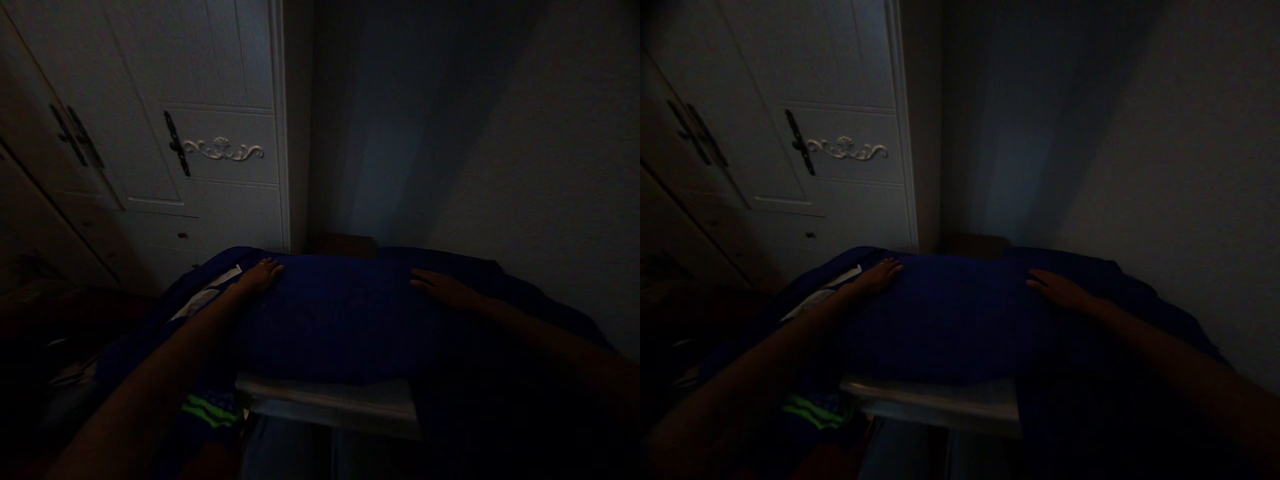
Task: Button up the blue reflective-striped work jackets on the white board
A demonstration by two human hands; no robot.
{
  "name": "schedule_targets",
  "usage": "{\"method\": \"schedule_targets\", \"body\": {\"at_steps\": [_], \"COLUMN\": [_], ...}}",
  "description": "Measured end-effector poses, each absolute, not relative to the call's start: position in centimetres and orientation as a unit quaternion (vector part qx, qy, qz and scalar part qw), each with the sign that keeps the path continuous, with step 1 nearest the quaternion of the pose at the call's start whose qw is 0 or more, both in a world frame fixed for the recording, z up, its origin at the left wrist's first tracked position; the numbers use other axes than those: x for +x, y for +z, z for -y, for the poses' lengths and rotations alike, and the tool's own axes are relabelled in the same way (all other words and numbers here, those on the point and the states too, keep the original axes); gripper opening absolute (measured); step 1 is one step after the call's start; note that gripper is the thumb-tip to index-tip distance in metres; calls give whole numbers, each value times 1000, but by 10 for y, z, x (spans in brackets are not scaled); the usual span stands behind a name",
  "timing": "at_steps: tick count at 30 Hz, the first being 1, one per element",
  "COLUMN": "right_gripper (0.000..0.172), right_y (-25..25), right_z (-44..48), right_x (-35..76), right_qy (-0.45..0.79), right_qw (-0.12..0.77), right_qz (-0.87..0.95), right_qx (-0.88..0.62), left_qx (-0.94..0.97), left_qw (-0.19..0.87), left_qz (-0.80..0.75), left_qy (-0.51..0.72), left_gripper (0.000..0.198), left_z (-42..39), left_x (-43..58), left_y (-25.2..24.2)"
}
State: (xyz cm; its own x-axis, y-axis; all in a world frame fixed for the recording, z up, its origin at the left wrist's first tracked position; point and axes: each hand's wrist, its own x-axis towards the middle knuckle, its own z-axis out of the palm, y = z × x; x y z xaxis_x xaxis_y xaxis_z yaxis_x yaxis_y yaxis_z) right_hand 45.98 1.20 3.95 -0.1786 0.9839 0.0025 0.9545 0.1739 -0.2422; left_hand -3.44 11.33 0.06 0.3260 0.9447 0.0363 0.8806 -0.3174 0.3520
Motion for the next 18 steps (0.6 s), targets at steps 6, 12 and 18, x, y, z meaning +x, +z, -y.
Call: {"method": "schedule_targets", "body": {"at_steps": [6, 12, 18], "right_gripper": [66, 72, 53], "right_y": [72, 79, 82], "right_z": [37, 121, 164], "right_x": [467, 472, 449], "right_qy": [-7, 88, 193], "right_qw": [232, 212, 206], "right_qz": [662, 542, 526], "right_qx": [-713, -808, -802], "left_qx": [742, 591, 529], "left_qw": [113, 12, -10], "left_qz": [-626, -710, -820], "left_qy": [213, 383, 219], "left_gripper": [66, 64, 79], "left_z": [-96, 20, 82], "left_x": [-53, -78, -96], "left_y": [33, 42, 16]}}
